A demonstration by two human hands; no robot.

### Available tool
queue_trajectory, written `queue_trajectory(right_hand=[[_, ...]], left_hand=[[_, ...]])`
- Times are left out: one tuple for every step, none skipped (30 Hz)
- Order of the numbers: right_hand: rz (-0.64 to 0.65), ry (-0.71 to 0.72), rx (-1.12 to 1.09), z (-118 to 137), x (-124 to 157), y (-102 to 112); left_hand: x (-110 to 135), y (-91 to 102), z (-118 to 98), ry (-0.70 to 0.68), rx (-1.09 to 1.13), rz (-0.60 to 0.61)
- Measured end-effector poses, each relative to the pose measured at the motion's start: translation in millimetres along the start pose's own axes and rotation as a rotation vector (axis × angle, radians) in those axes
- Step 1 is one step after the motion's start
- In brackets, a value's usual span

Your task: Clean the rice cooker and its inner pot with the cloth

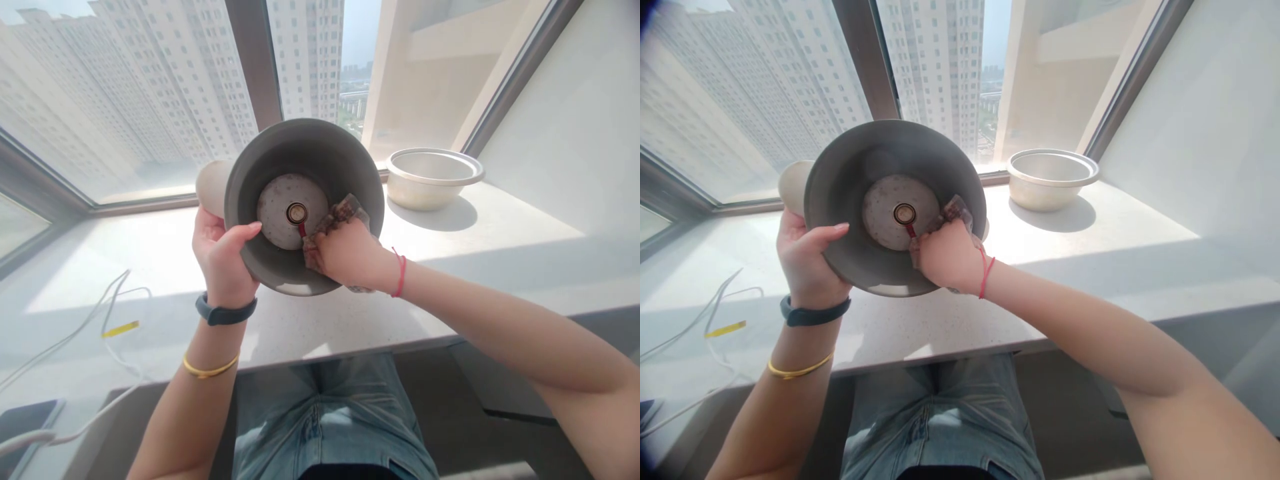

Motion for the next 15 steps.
queue_trajectory(right_hand=[[0.033,0.029,0.052,4.4,1.6,0.5],[0.055,0.064,0.076,9.6,2.8,1.3],[0.07,0.093,0.063,15.1,3.5,2.1],[0.078,0.114,0.03,20.5,3.7,2.8],[0.079,0.117,-0.013,25.5,3.1,3.2],[0.074,0.104,-0.072,29.9,1.7,3.5],[0.064,0.086,-0.146,33.9,-0.5,3.5],[0.055,0.063,-0.24,37.5,-3.5,3.2],[0.042,0.038,-0.357,41.0,-7.2,2.7],[0.025,0.014,-0.489,44.5,-11.4,2.0],[0.002,-0.009,-0.623,48.0,-15.8,1.3],[-0.025,-0.034,-0.746,51.7,-19.9,0.4],[-0.055,-0.066,-0.847,55.2,-23.1,-0.4],[-0.082,-0.101,-0.919,58.3,-25.1,-1.2],[-0.094,-0.127,-0.955,60.9,-25.5,-1.6]], left_hand=[[0.0,-1.1,0.8,-0.005,0.009,-0.003],[0.1,-2.2,1.2,-0.006,0.018,-0.004],[0.2,-3.1,1.3,-0.006,0.023,-0.008],[0.3,-4.0,1.2,-0.004,0.026,-0.013],[0.6,-4.7,1.0,0.001,0.027,-0.018],[0.9,-5.3,0.6,0.004,0.031,-0.025],[1.3,-5.8,0.2,0.006,0.038,-0.03],[1.7,-6.3,-0.2,0.007,0.045,-0.033],[2.1,-6.8,-0.7,0.009,0.051,-0.036],[2.5,-7.1,-1.1,0.013,0.053,-0.042],[2.9,-7.1,-1.5,0.019,0.056,-0.053],[3.2,-6.8,-1.8,0.028,0.059,-0.063],[3.4,-6.1,-1.9,0.036,0.066,-0.069],[3.3,-4.8,-1.7,0.039,0.074,-0.073],[2.9,-3.1,-1.1,0.038,0.082,-0.074]])
Point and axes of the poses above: each hand's wrist, its own x-axis away from the middle knuckle, its own y-axis out of the back of the hand, z = x × y, the point moved 1 cm from there along -x, towards the middle knuckle, and after that the axes turned 6 degrees about -y, right-handed, at the moved point
